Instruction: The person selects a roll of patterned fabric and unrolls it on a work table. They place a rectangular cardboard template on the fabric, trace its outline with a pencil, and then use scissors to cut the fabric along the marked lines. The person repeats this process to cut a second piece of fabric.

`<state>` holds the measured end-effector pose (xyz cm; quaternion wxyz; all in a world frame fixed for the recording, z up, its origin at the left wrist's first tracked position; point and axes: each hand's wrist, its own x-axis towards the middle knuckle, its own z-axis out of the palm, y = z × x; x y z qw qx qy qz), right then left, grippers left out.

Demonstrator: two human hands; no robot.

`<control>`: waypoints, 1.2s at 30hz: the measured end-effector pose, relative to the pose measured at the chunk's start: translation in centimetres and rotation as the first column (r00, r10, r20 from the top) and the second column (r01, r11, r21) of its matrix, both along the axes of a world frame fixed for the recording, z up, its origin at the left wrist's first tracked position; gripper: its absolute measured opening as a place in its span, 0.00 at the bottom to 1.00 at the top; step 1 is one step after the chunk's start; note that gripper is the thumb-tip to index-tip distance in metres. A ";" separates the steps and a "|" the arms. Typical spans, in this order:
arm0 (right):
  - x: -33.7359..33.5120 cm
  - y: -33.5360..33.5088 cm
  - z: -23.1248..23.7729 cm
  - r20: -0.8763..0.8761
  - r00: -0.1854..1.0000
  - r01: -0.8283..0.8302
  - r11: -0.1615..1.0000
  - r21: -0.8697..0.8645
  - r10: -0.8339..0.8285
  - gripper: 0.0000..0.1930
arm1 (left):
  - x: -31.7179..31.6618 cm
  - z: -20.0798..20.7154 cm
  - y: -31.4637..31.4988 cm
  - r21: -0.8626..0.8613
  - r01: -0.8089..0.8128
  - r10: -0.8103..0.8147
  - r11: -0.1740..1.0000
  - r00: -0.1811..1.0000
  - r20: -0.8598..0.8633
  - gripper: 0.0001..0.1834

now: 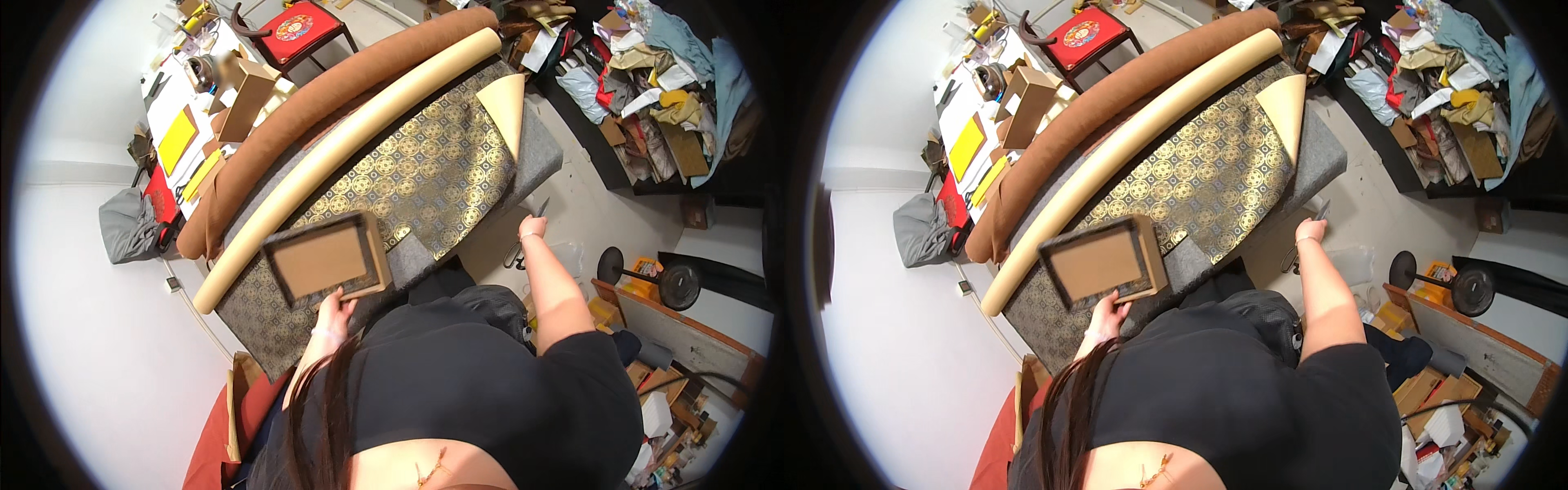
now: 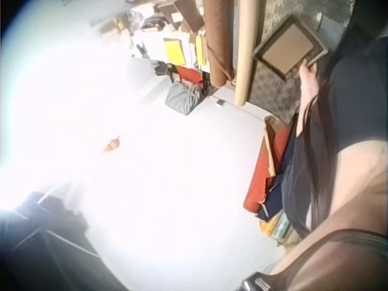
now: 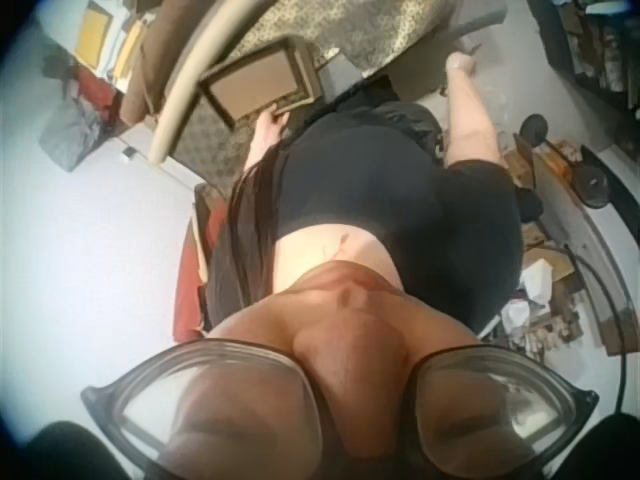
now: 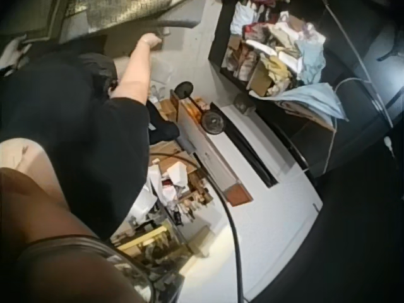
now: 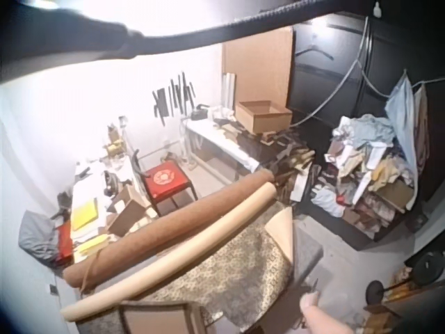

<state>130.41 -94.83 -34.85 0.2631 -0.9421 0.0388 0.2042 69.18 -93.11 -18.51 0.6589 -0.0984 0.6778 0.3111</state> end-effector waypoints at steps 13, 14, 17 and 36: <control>-15.7 14.8 13.4 -0.386 0.788 -0.146 0.754 0.640 0.480 0.12 | 10.2 -9.5 2.8 -0.059 -0.093 0.094 0.994 0.995 0.016 0.15; -17.4 16.9 12.4 -0.445 0.771 -0.112 0.785 0.609 0.455 0.11 | 10.1 -9.6 2.0 -0.045 -0.156 0.159 0.987 0.986 0.055 0.13; -19.7 21.4 6.6 -0.544 0.765 -0.054 0.875 0.481 0.346 0.09 | 10.8 -7.3 0.4 -0.105 -0.218 0.229 0.970 0.968 0.103 0.13; -24.4 38.7 14.8 0.333 -0.425 -0.899 -0.352 -0.260 0.841 0.53 | -16.7 -1.3 5.0 -0.508 0.407 -0.594 0.759 0.113 -0.797 0.54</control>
